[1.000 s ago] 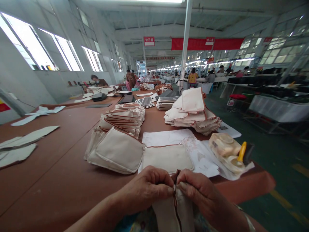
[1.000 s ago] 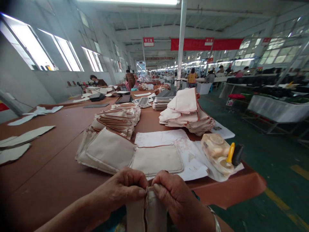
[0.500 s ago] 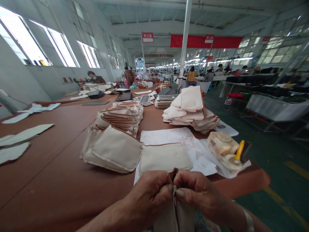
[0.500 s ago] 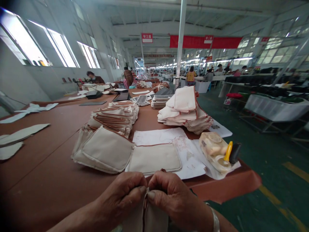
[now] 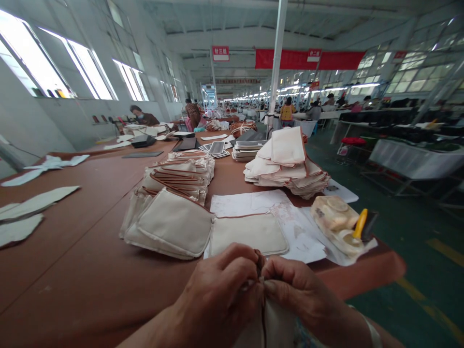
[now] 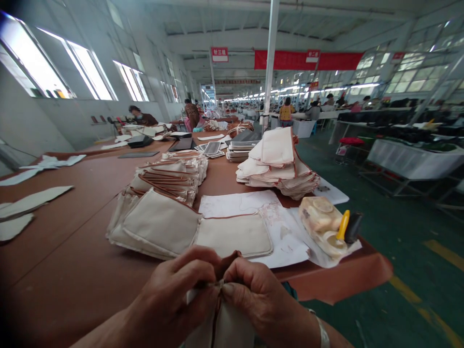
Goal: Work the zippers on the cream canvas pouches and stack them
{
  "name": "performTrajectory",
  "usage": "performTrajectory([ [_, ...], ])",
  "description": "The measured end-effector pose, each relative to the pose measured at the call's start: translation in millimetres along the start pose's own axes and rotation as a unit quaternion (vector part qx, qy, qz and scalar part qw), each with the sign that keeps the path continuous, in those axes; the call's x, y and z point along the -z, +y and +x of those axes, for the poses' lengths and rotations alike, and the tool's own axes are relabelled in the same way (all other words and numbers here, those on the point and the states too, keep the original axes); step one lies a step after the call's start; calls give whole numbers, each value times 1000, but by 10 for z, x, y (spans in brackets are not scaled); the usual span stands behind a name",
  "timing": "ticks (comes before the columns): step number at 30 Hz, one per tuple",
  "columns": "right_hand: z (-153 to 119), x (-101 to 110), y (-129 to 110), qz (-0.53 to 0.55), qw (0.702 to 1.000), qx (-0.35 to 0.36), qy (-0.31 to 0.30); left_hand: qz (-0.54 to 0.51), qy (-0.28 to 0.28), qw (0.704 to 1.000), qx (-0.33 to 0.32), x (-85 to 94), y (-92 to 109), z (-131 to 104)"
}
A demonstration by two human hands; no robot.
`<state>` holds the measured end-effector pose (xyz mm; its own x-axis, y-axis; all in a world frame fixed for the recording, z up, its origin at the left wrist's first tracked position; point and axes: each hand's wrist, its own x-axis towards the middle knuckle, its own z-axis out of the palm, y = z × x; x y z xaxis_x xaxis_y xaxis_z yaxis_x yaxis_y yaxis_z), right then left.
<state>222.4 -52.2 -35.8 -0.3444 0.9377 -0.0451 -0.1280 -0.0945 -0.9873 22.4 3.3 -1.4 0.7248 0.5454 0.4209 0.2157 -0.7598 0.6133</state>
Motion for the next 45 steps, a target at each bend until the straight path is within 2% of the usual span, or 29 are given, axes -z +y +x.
performTrajectory([
  [3, 11, -10, -10, -35, 999, 5, 4, 40, 6, 999, -14, -47, 33, -12],
  [6, 6, -2, 1, -68, 998, 11, 2, 53, 11, 999, 10, -86, 44, 2],
  [11, -4, -12, -9, -122, 992, 29, -8, 81, -23, 994, 68, -122, 37, 21],
  [14, 7, -26, -46, -147, 988, 43, -11, 92, -28, 992, 80, -170, 31, 9],
  [18, 1, -17, -47, -112, 993, 31, -14, 14, 7, 996, 92, -206, 40, -2],
  [22, -8, 18, 83, -6, 999, 31, -20, -130, -4, 970, 206, -189, 54, 15],
  [24, 3, 39, 138, 42, 999, 14, -19, -178, -12, 954, 239, -198, 45, 19],
  [26, 23, 52, 138, 37, 999, 4, -27, -187, 16, 959, 213, -227, 24, 14],
  [28, 47, 52, 84, -23, 999, 6, -31, -162, 59, 974, 148, -255, -3, 1],
  [30, 65, 42, 13, -74, 997, 12, -24, -132, 76, 985, 83, -254, -28, -13],
  [34, 65, 40, -34, -50, 999, 10, 5, -117, 38, 991, 55, -149, -62, -21],
  [38, 53, 63, 15, 1, 999, -24, 34, -78, 56, 995, 12, -78, -92, -40],
  [42, 64, 63, 30, 8, 998, -41, 43, 29, 41, 997, -50, -111, -108, -84],
  [45, 73, 56, 27, 6, 998, -47, 38, 117, 8, 992, -46, -134, -103, -106],
])
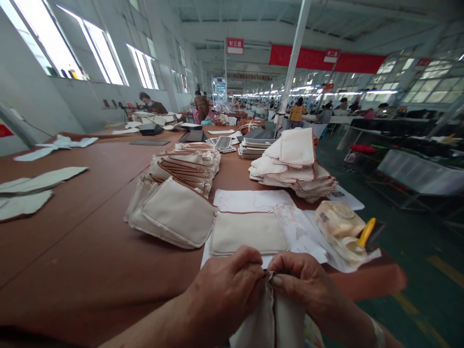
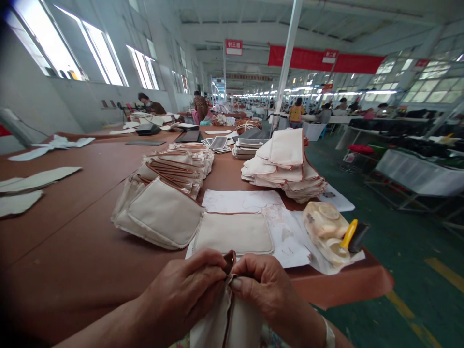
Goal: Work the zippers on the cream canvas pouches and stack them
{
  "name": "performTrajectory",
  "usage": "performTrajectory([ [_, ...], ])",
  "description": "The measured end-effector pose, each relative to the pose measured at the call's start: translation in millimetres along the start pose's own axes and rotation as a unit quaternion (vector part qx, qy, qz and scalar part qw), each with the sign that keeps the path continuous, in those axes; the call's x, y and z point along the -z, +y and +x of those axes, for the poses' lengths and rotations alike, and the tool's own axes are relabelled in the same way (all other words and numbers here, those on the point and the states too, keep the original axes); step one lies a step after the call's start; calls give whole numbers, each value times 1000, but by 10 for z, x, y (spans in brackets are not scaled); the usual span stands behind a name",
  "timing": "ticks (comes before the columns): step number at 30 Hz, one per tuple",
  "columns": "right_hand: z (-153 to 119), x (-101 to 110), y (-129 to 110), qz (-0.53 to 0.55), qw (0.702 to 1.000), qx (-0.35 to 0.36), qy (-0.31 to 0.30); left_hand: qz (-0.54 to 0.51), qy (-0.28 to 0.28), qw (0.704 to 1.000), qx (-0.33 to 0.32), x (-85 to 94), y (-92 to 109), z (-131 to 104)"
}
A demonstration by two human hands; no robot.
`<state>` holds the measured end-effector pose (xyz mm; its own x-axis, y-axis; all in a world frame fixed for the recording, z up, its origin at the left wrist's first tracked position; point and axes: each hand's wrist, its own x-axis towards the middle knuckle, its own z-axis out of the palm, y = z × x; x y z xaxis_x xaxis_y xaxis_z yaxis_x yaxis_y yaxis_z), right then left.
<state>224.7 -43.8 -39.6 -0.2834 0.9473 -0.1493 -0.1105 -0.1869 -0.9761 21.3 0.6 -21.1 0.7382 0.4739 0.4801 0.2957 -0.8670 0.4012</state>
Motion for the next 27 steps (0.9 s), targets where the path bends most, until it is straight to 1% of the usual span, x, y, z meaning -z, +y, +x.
performTrajectory([
  [3, 3, -6, 5, 9, 1000, -7, -6, 51, -31, 998, 18, -24, 3, -25],
  [6, 8, -15, 31, 29, 999, -17, -8, 79, -41, 996, 12, -88, -8, -67],
  [10, 20, -33, 64, 55, 998, -18, -11, 78, -34, 996, -6, -181, -11, -100],
  [12, 23, -47, 52, 34, 999, -15, -10, 58, -41, 997, -5, -188, 4, -84],
  [13, 22, -57, 39, 4, 1000, -13, -10, 42, -48, 998, 3, -179, 15, -69],
  [15, 16, -76, 2, -100, 995, -6, -5, -4, -60, 997, 37, -141, 30, -31],
  [17, 8, -92, -36, -218, 976, 17, 1, -74, -75, 991, 88, -88, 24, 9],
  [19, 4, -101, -62, -284, 958, 35, 15, -164, -102, 972, 134, -36, -13, 40],
  [21, 8, -103, -69, -270, 962, 32, 28, -256, -138, 941, 176, 0, -73, 62],
  [23, 14, -105, -57, -209, 977, 20, 40, -327, -168, 905, 215, 19, -134, 78],
  [24, 16, -107, -46, -175, 984, 18, 40, -344, -175, 894, 227, 23, -159, 85],
  [25, 17, -108, -32, -146, 988, 17, 40, -350, -178, 890, 233, 26, -176, 92],
  [27, 12, -105, -3, -111, 993, 15, 48, -333, -176, 897, 230, 33, -189, 101],
])
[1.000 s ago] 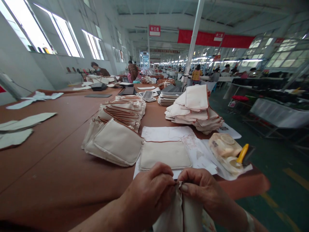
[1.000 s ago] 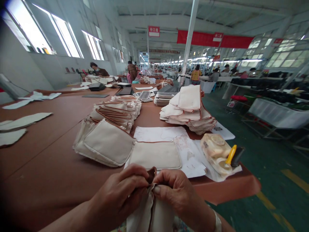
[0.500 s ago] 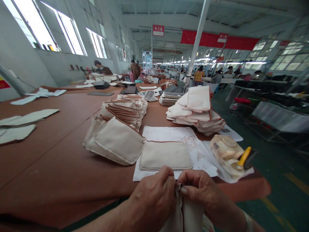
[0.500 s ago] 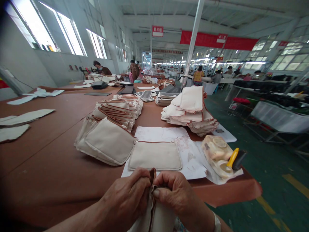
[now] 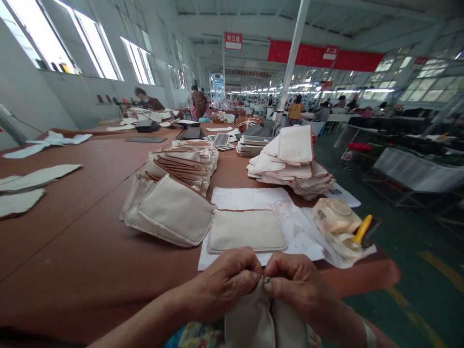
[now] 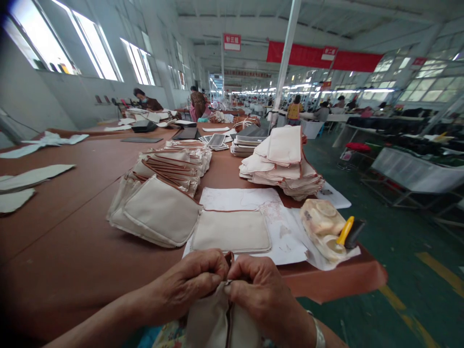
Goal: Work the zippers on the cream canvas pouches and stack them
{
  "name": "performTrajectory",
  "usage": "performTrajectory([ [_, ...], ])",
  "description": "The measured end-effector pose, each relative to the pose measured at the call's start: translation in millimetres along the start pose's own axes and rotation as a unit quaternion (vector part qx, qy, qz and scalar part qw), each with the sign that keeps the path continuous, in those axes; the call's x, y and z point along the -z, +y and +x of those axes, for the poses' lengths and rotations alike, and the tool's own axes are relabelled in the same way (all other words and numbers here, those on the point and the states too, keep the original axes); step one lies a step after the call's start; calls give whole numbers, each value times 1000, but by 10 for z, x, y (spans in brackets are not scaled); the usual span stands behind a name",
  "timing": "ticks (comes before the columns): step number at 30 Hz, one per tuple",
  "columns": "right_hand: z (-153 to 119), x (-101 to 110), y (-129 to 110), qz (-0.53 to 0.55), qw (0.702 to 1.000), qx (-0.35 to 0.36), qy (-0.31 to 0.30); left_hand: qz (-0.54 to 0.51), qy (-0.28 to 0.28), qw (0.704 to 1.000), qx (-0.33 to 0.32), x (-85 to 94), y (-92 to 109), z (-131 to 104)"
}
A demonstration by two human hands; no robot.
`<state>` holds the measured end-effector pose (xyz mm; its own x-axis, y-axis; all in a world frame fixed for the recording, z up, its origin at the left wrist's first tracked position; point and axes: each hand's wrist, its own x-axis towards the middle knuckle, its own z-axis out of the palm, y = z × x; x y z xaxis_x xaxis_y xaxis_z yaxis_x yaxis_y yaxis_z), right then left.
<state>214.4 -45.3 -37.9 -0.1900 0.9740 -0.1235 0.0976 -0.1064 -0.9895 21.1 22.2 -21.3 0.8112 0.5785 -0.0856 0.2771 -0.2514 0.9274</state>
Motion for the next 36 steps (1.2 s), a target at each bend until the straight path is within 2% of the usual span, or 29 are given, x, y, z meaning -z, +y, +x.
performTrajectory([
  [4, -25, 18, 40, 11, 1000, 6, 25, 10, -5, 1000, -4, -25, 12, -17],
  [9, -70, 30, 68, -32, 997, 57, 43, -75, -47, 996, 26, -130, -7, 2],
  [12, -94, 23, 109, -43, 995, 69, 50, -118, -44, 991, 45, -180, 22, 30],
  [15, -117, 19, 143, -36, 997, 56, 45, -113, -32, 991, 67, -207, 79, 35],
  [20, -159, 24, 159, 5, 997, 71, 33, -85, -19, 993, 84, -223, 128, 19],
  [23, -180, 19, 174, 67, 994, 80, 22, -91, -35, 991, 88, -216, 154, 18],
  [28, -195, -43, 64, 180, 968, 172, -20, -147, -61, 984, 82, -198, 218, 4],
  [30, -200, -73, -1, 251, 958, 138, -25, -174, -73, 977, 100, -194, 209, -7],
  [32, -212, -80, -11, 300, 952, 58, -26, -197, -81, 969, 121, -192, 175, -19],
  [34, -234, -52, 56, 263, 965, 3, -18, -215, -82, 963, 137, -194, 136, -30],
  [36, -257, 7, 169, 152, 988, 10, -4, -228, -75, 960, 141, -195, 117, -37],
])
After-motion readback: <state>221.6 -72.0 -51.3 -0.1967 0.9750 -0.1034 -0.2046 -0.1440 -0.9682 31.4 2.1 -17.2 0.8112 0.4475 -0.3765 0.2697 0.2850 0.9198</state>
